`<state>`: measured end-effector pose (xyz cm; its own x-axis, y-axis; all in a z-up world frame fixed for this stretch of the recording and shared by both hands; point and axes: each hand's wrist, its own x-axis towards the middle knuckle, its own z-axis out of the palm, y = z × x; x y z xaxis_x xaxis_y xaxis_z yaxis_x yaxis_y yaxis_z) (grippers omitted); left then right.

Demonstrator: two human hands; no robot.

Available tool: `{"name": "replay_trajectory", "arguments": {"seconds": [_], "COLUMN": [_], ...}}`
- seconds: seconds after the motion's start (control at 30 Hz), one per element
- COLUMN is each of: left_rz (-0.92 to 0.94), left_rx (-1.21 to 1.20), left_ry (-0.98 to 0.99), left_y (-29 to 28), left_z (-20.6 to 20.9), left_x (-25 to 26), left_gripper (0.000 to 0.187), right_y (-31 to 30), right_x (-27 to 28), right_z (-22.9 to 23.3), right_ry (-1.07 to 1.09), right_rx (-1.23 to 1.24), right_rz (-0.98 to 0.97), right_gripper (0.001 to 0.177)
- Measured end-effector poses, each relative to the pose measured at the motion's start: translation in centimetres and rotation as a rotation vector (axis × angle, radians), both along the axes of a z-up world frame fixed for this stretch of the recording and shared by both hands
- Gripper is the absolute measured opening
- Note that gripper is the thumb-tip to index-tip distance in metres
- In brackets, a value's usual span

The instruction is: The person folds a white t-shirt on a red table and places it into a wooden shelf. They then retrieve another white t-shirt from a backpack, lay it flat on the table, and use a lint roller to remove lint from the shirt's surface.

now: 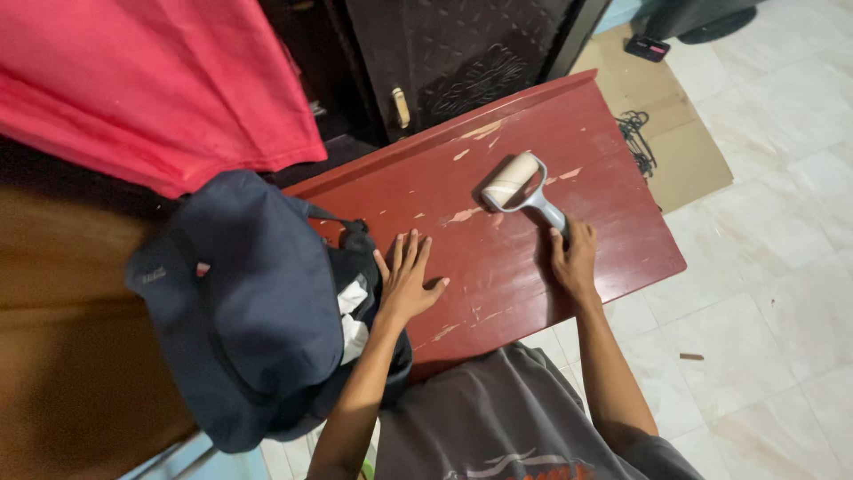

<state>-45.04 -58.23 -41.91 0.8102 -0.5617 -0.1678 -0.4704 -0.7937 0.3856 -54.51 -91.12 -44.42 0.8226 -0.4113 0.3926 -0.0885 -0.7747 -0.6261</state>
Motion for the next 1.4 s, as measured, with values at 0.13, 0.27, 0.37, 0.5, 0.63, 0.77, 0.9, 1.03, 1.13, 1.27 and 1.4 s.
{"name": "replay_trajectory", "arguments": {"seconds": [0.13,0.27,0.37,0.5,0.63,0.77,0.9,1.03,1.13,1.27,1.4], "left_rz": [0.029,0.037,0.064,0.138,0.231,0.251,0.296,0.300,0.318,0.323,0.367], "left_rx": [-0.207,-0.251,-0.276,-0.227,-0.176,-0.213,-0.077,-0.059,-0.117,-0.214,-0.380], "left_ry": [-0.001,-0.081,-0.151,-0.205,-0.244,-0.320,-0.280,-0.383,-0.637,-0.707,-0.702], "left_y": [1.1,3.7,6.4,10.6,15.3,19.8,23.3,26.5,28.7,29.2,29.5], "left_z": [1.8,4.8,6.9,9.1,10.6,11.7,11.2,9.9,8.9,9.2,10.6], "left_x": [-0.6,-2.3,-3.9,-6.1,-8.5,-10.9,-12.8,-12.4,-11.1,-8.6,-6.6], "left_gripper": [0.091,0.083,0.079,0.078,0.080,0.084,0.093,0.094,0.068,0.049,0.039], "right_y": [-0.3,-0.5,-1.1,-1.5,1.2,8.3,16.4,23.5,27.9,32.2,34.5], "right_x": [-0.1,-0.3,-0.5,-0.8,-2.0,-3.2,-3.2,-3.1,-3.2,-2.2,-2.0], "right_z": [-0.8,-2.1,-3.4,-4.5,-3.8,-2.4,-1.2,0.4,1.6,3.4,4.6], "right_ry": [0.035,-0.044,-0.063,-0.082,-0.114,-0.118,-0.089,-0.068,-0.012,0.038,0.081], "right_rx": [-0.002,-0.088,-0.140,-0.132,-0.261,-0.202,-0.091,0.031,-0.049,-0.142,-0.174], "right_rz": [-0.042,-0.027,-0.014,-0.022,-0.096,-0.005,0.140,0.321,0.444,0.571,0.572], "right_gripper": [0.037,0.039,0.040,0.047,0.065,0.063,0.049,0.042,0.044,0.051,0.055]}}
